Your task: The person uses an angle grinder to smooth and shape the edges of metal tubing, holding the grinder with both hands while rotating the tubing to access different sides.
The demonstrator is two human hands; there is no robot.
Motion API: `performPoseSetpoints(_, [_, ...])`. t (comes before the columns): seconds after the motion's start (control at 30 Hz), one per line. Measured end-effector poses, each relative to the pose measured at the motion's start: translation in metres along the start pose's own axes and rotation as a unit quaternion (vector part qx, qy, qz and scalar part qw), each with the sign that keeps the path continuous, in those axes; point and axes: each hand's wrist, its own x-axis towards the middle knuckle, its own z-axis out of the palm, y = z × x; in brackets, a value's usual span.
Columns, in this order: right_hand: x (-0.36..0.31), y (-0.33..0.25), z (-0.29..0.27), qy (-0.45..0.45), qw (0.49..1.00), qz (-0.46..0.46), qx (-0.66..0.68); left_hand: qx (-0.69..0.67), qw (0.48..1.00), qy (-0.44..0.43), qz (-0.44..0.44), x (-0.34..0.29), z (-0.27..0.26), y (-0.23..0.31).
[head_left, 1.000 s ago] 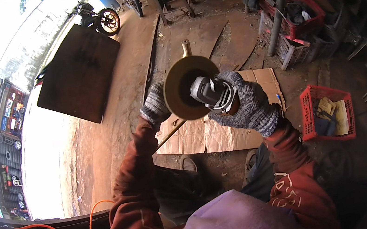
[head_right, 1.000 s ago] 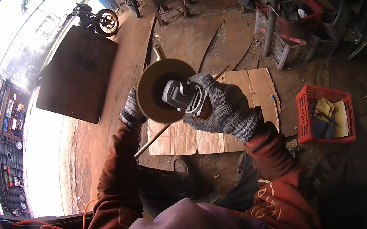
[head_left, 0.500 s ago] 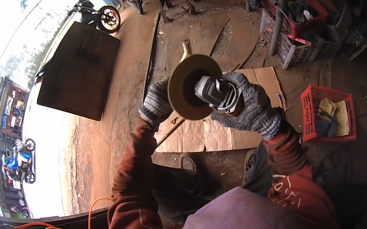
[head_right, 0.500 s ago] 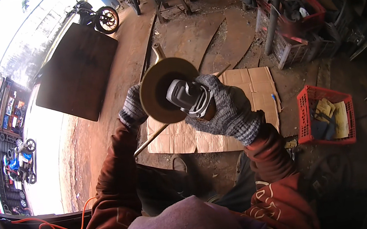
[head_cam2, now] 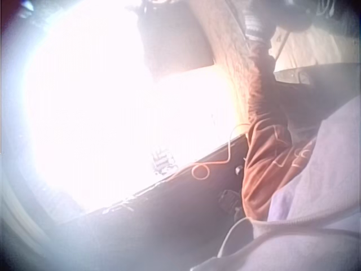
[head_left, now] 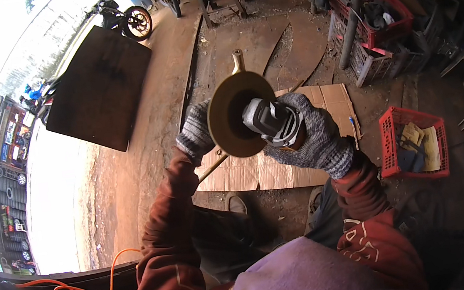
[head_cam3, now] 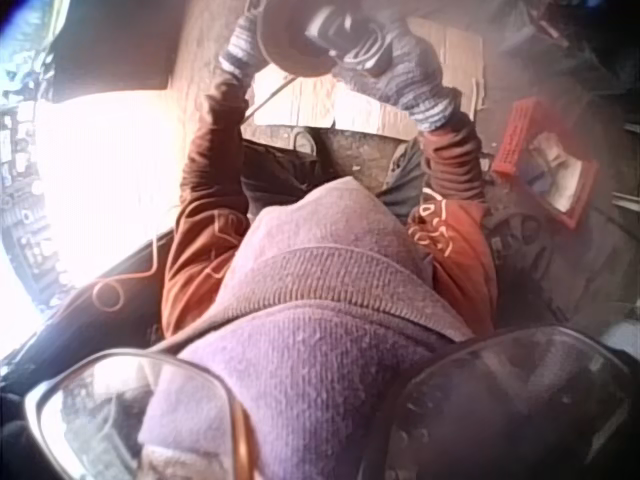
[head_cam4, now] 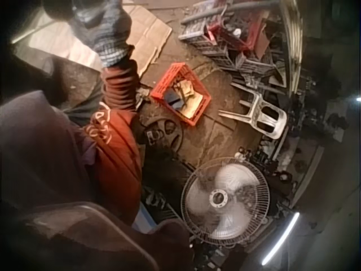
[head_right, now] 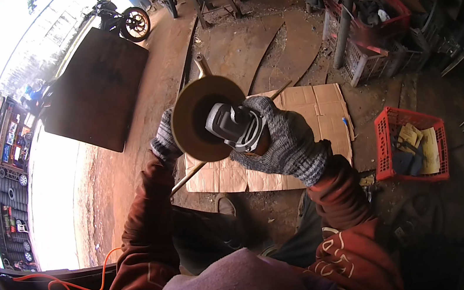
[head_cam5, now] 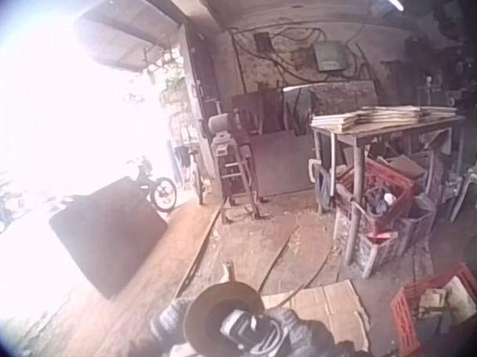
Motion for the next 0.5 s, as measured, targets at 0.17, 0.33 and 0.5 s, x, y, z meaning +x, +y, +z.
performPoseSetpoints(0.17, [-0.001, -0.006, 0.000, -0.005, 1.000, -0.014, 0.005, -0.006, 0.999, -0.037, -0.025, -0.007, -0.001, -0.021])
performPoseSetpoints(0.33, [-0.002, -0.008, -0.002, 0.007, 1.000, 0.000, -0.022, -0.019, 0.999, -0.027, -0.016, -0.003, -0.004, -0.001])
performPoseSetpoints(0.5, [-0.002, -0.010, -0.003, 0.025, 0.999, -0.006, -0.040, 0.039, 0.999, -0.030, 0.011, -0.001, -0.005, 0.006])
